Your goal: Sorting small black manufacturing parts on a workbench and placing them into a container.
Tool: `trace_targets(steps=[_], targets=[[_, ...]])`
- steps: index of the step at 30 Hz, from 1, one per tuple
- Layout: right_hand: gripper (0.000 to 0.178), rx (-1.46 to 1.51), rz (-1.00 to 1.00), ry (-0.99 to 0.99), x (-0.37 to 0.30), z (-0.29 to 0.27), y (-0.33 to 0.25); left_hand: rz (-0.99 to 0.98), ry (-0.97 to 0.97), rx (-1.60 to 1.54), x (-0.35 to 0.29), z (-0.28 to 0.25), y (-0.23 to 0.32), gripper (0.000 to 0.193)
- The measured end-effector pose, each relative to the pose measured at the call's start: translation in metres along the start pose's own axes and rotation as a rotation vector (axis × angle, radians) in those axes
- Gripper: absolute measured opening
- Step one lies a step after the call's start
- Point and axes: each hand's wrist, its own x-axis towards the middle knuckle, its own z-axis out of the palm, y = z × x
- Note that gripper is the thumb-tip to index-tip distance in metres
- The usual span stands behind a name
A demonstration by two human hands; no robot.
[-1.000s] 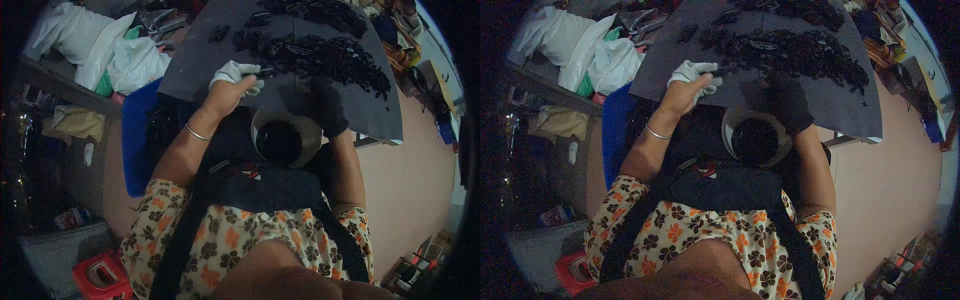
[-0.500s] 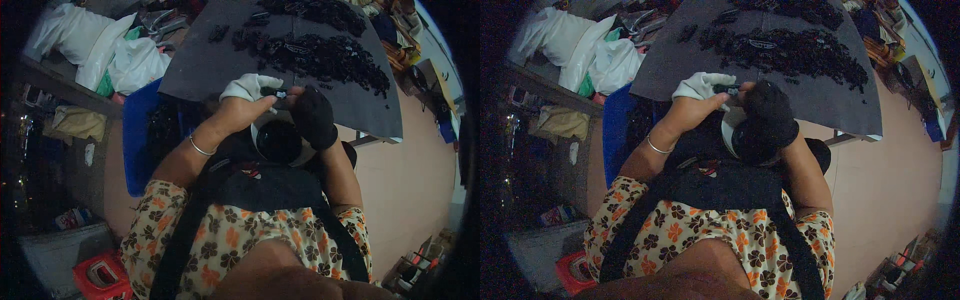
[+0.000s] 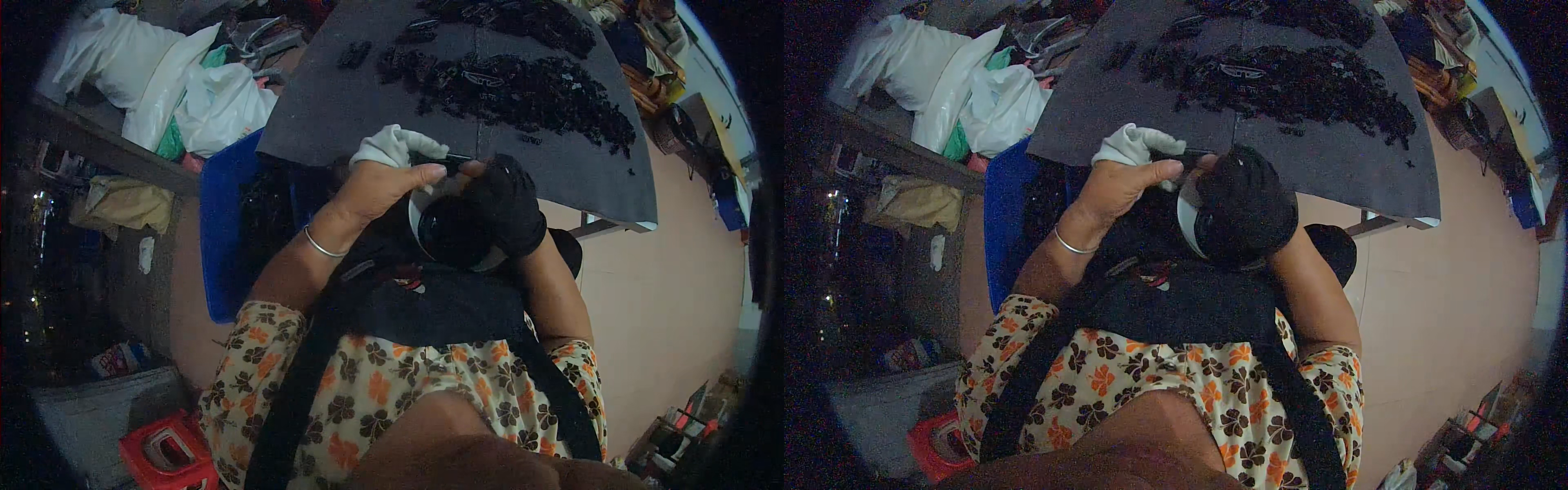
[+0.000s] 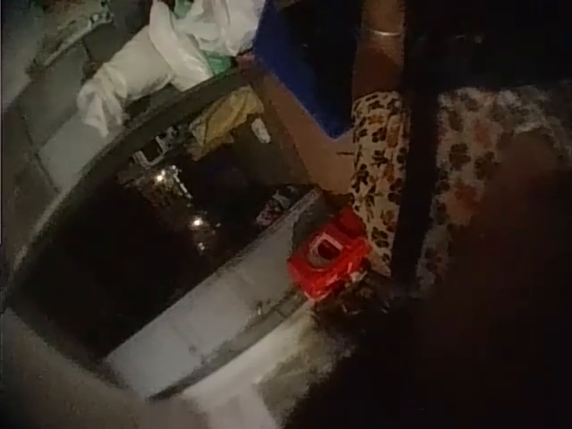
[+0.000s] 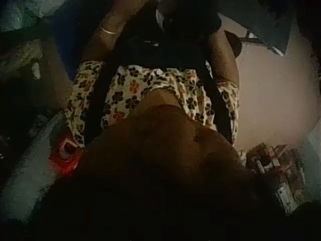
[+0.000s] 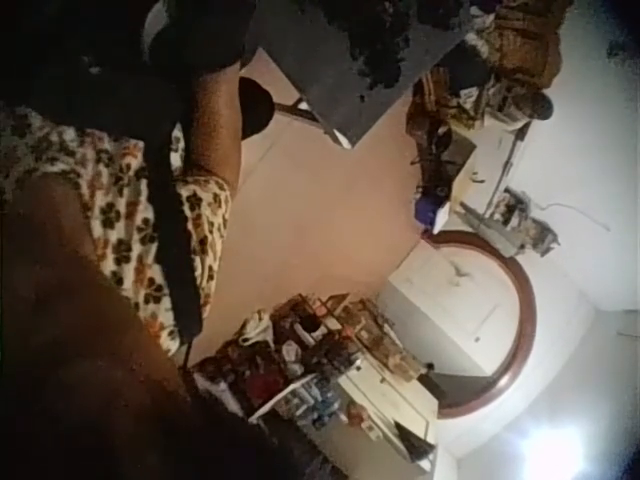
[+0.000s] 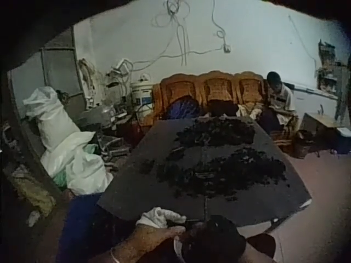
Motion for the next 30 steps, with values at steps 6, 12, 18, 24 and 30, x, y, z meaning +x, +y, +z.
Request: trace_targets(steps=[6,12,18,24,30], targets=[[0.027,0.398,0.268,0.107,0.009,0.004,0.003,0.321,0.051,0.404,-0.005,0.003,0.0,0.018],[0.028,0.669,0.614,-0.209,-0.002,0.003,0.012,0.268,-0.08,0.524,0.001,0.003,-0.007,0.023],[0.024,0.448,0.619,-0.169,-0.026,0.001,0.055,0.251,0.118,0.848,0.068,-0.026,-0.013,0.035],[0.033,-0.189,0.559,-0.132,-0.043,0.018,0.097,0.107,0.265,1.165,0.148,-0.057,-0.042,0.032],[0.037,0.273,0.661,0.022,-0.074,0.049,0.12,-0.063,0.175,0.9,0.151,-0.045,-0.047,0.037]])
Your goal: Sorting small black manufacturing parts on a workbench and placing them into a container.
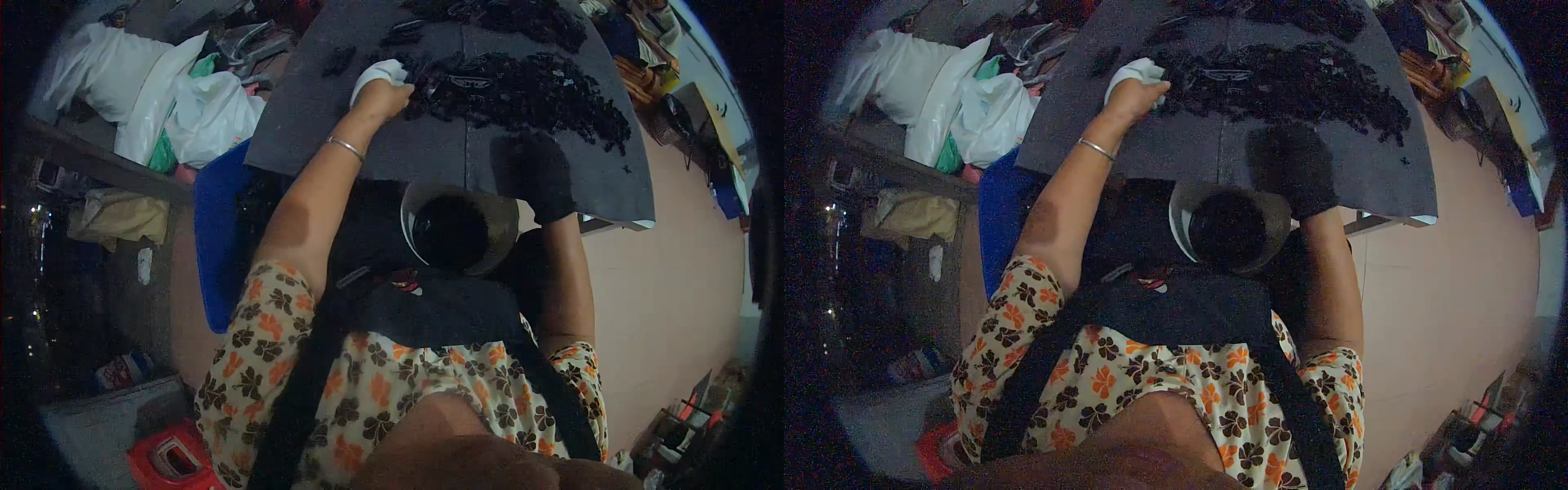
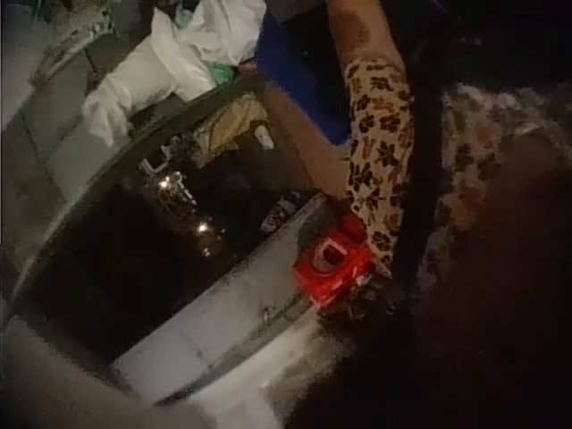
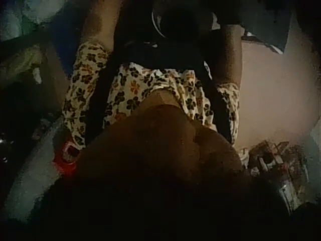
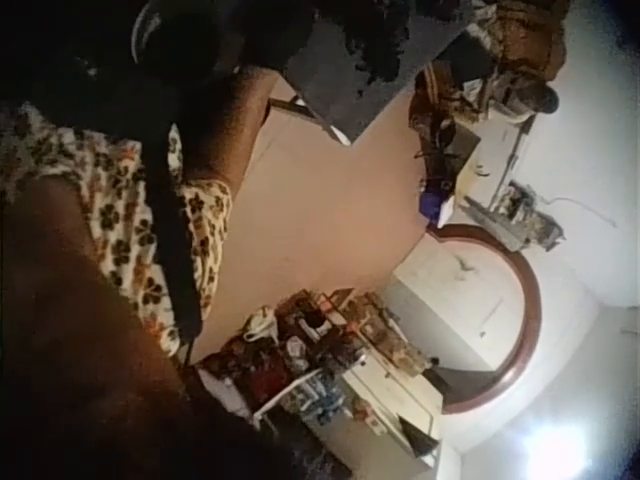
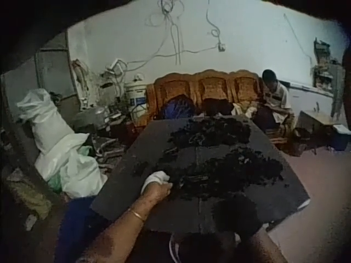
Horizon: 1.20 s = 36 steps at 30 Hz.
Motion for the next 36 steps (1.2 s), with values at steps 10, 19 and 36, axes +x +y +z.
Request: trace_targets(steps=[10,19,36], targets=[[0.017,-0.324,-0.005,-0.126,0.012,-0.015,-0.089,0.091,0.176,0.293,0.009,-0.002,-0.005,0.042],[0.019,-0.285,-0.205,0.214,0.004,-0.011,-0.065,0.172,0.178,-0.319,-0.02,-0.008,-0.015,0.029],[0.018,0.131,-0.284,0.492,-0.001,0.007,-0.136,0.277,-0.222,-0.878,-0.146,0.004,0.069,0.025]])
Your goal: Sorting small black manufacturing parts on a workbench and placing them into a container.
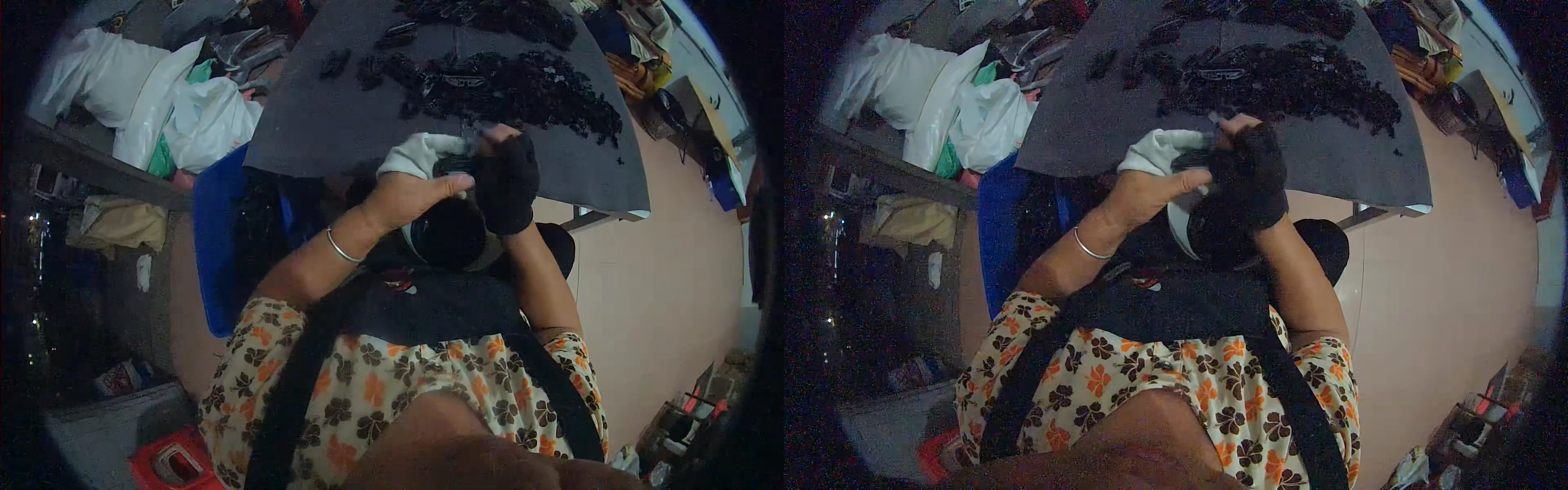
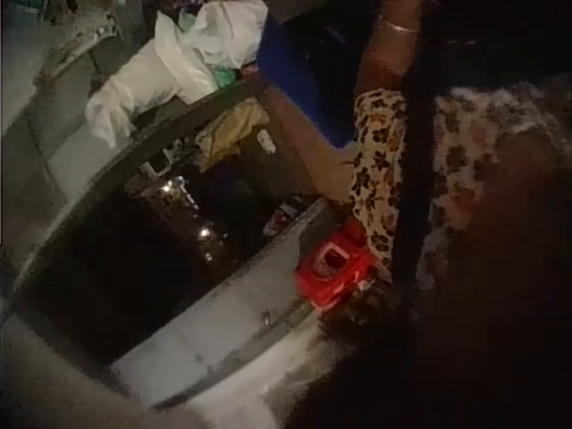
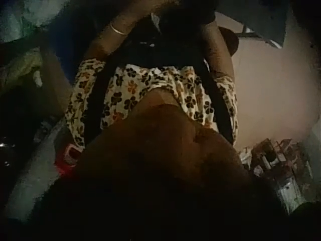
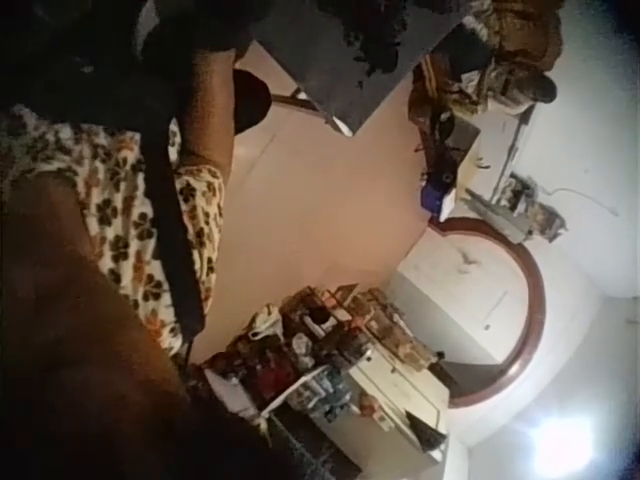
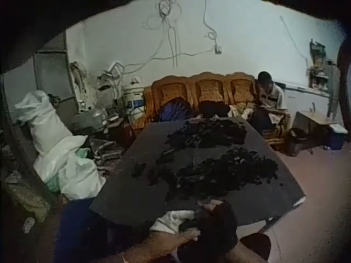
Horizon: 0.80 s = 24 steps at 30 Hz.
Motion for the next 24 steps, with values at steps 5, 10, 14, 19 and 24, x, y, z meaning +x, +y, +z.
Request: trace_targets(steps=[5,10,14,19,24], targets=[[0.023,0.075,0.004,-0.157,0.002,-0.007,-0.01,-0.037,0.103,-0.012,-0.007,-0.01,0.002,0.021],[0.017,-0.079,-0.277,-0.391,0.01,-0.028,-0.011,0.212,0.088,0.435,-0.01,-0.025,-0.001,0.028],[0.016,-0.082,-0.268,-0.347,0.007,-0.027,-0.014,0.03,0.106,0.09,-0.01,-0.018,0.013,0.03],[0.017,-0.072,-0.32,-0.401,0.004,-0.027,-0.004,-0.01,0.062,0.253,-0.009,-0.019,0.02,0.029],[0.017,-0.133,-0.337,-0.448,0.009,-0.024,-0.016,-0.048,0.048,0.216,-0.013,-0.02,0.018,0.032]])
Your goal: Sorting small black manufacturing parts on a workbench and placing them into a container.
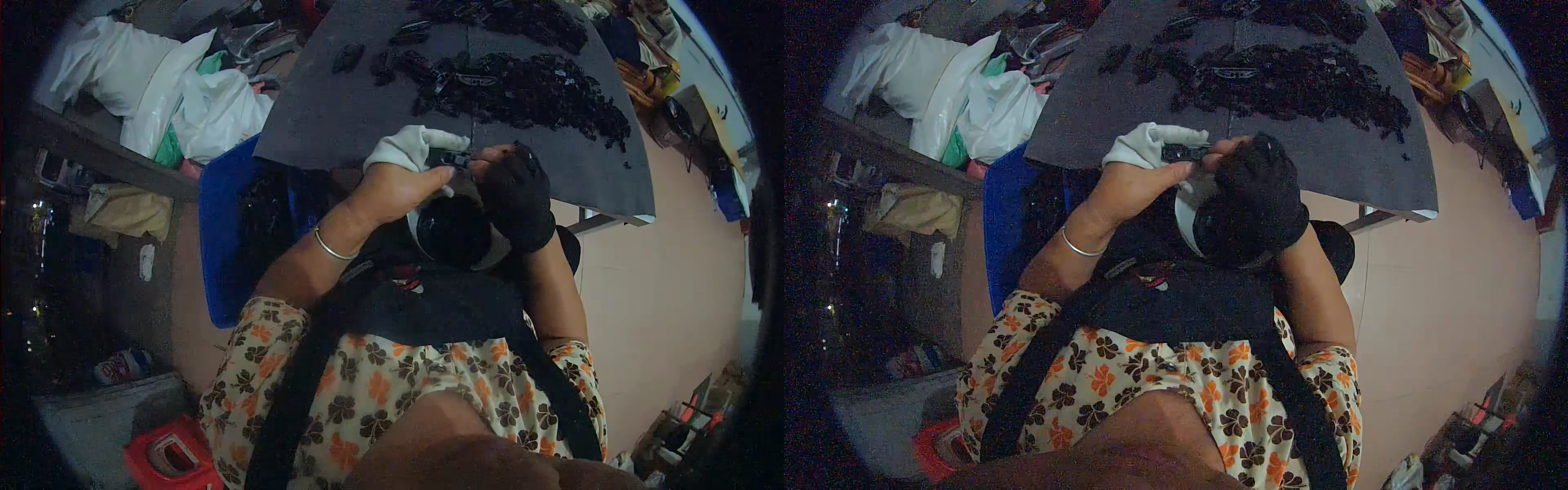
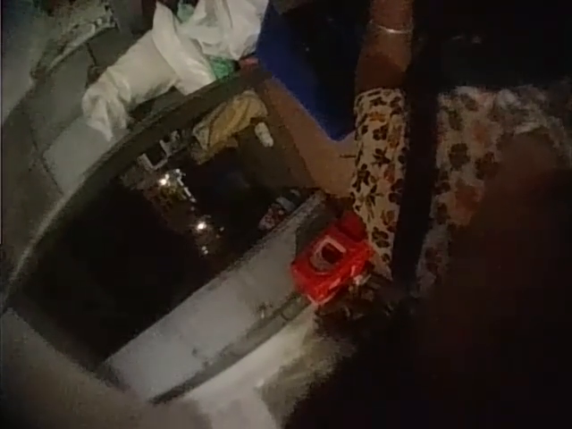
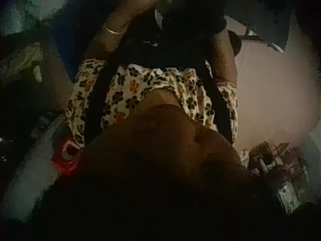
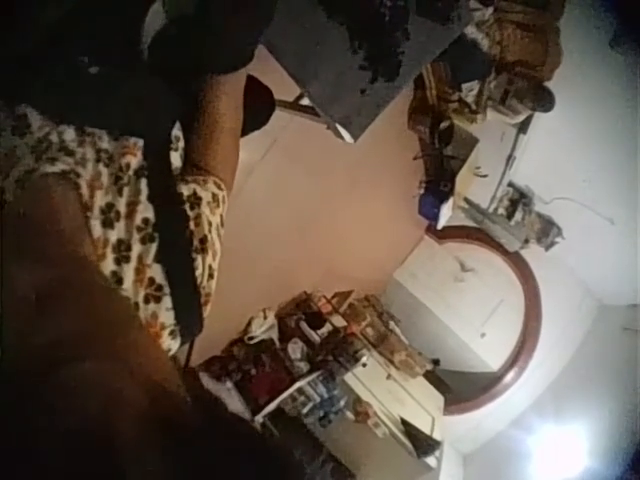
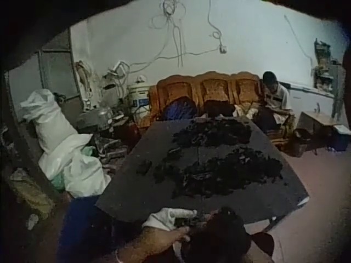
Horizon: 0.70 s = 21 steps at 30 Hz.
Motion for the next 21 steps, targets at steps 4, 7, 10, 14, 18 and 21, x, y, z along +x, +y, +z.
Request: trace_targets(steps=[4,7,10,14,18,21], targets=[[0.018,-0.029,-0.041,0.08,-0.005,0.002,0.003,0.006,-0.022,-0.079,-0.001,0.001,-0.001,0.03],[0.018,0.042,-0.01,0.103,-0.007,0.003,0.004,-0.009,0.012,-0.144,-0.002,0.001,0.004,0.032],[0.017,-0.05,0.131,0.134,-0.011,0.007,0.001,-0.028,0.015,-0.199,-0.003,0.001,0.001,0.032],[0.014,0.275,0.427,0.241,-0.011,0.013,-0.003,0.017,0.08,-0.314,-0.005,0.01,-0.001,0.031],[0.011,0.828,0.856,0.224,-0.006,0.02,-0.013,0.244,0.11,0.106,-0.005,0.01,-0.006,0.028],[0.007,0.656,0.631,0.084,-0.012,0.024,-0.008,0.467,0.104,0.528,-0.003,0.012,-0.003,0.025]])
